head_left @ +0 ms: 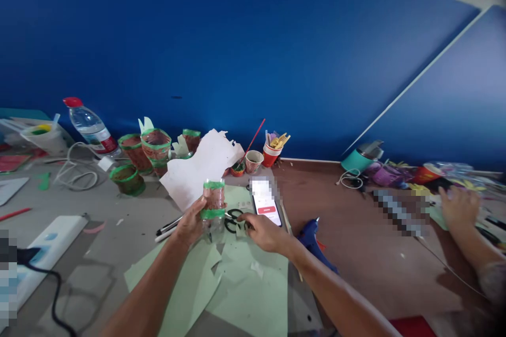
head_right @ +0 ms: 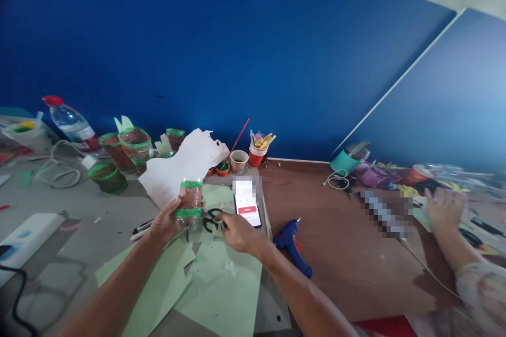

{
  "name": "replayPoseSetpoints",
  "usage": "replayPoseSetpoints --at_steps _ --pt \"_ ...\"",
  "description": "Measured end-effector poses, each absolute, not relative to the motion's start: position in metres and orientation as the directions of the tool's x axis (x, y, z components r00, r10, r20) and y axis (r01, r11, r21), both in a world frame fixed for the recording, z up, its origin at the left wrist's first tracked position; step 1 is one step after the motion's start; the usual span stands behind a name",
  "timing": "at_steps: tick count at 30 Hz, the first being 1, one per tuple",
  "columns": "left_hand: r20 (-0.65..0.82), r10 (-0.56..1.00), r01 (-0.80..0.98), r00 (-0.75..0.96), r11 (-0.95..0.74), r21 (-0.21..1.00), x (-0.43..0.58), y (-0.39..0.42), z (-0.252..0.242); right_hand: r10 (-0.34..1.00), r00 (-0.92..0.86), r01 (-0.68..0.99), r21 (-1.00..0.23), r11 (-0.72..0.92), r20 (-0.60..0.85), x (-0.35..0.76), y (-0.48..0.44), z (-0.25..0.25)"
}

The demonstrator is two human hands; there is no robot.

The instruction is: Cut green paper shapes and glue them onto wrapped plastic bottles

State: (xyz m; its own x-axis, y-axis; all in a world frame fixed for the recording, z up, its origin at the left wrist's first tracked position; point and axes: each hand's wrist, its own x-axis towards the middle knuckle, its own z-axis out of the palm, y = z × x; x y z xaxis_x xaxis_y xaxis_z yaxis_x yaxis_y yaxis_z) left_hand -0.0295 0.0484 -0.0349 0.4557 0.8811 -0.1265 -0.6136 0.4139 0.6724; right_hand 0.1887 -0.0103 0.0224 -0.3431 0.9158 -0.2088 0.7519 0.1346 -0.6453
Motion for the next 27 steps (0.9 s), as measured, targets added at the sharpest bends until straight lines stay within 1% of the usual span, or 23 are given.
replayPoseSetpoints --at_steps 6,12,15,18,20,21,23,24,27 --pt "-0.127 0.865 -0.612 0.486 0.44 0.657 -0.03 0.048 -0.041 0.88 -0.37 0.815 -0.558 0.154 -0.298 0.189 -0.022 0.022" --pt "-0.132 0.865 -0.626 0.484 0.447 0.638 -0.031 0.046 -0.038 0.861 -0.403 0.836 -0.507 0.209 -0.31 0.192 -0.03 0.025" --pt "-0.129 0.863 -0.623 0.489 0.448 0.641 -0.031 0.045 -0.035 0.896 -0.359 0.849 -0.49 0.197 -0.261 0.202 -0.039 0.028" --pt "-0.116 0.861 -0.622 0.495 0.445 0.644 -0.029 0.042 -0.033 0.943 -0.297 0.806 -0.569 0.164 -0.148 0.227 -0.054 0.022" --pt "-0.118 0.856 -0.613 0.504 0.451 0.649 -0.028 0.039 -0.031 0.981 -0.181 0.797 -0.595 0.106 -0.067 0.251 -0.068 0.011" --pt "-0.123 0.854 -0.608 0.505 0.453 0.652 -0.027 0.038 -0.03 0.994 -0.101 0.819 -0.57 0.065 -0.032 0.263 -0.075 0.004" --pt "-0.133 0.851 -0.599 0.508 0.46 0.656 -0.025 0.036 -0.029 0.997 0.063 0.886 -0.462 -0.036 0.043 0.288 -0.09 -0.012" --pt "-0.134 0.851 -0.598 0.508 0.461 0.656 -0.024 0.035 -0.028 0.99 0.117 0.912 -0.402 -0.077 0.077 0.299 -0.097 -0.02" --pt "-0.13 0.855 -0.6 0.501 0.452 0.66 -0.023 0.035 -0.03 0.976 0.201 0.948 -0.268 -0.172 0.083 0.322 -0.113 -0.039"
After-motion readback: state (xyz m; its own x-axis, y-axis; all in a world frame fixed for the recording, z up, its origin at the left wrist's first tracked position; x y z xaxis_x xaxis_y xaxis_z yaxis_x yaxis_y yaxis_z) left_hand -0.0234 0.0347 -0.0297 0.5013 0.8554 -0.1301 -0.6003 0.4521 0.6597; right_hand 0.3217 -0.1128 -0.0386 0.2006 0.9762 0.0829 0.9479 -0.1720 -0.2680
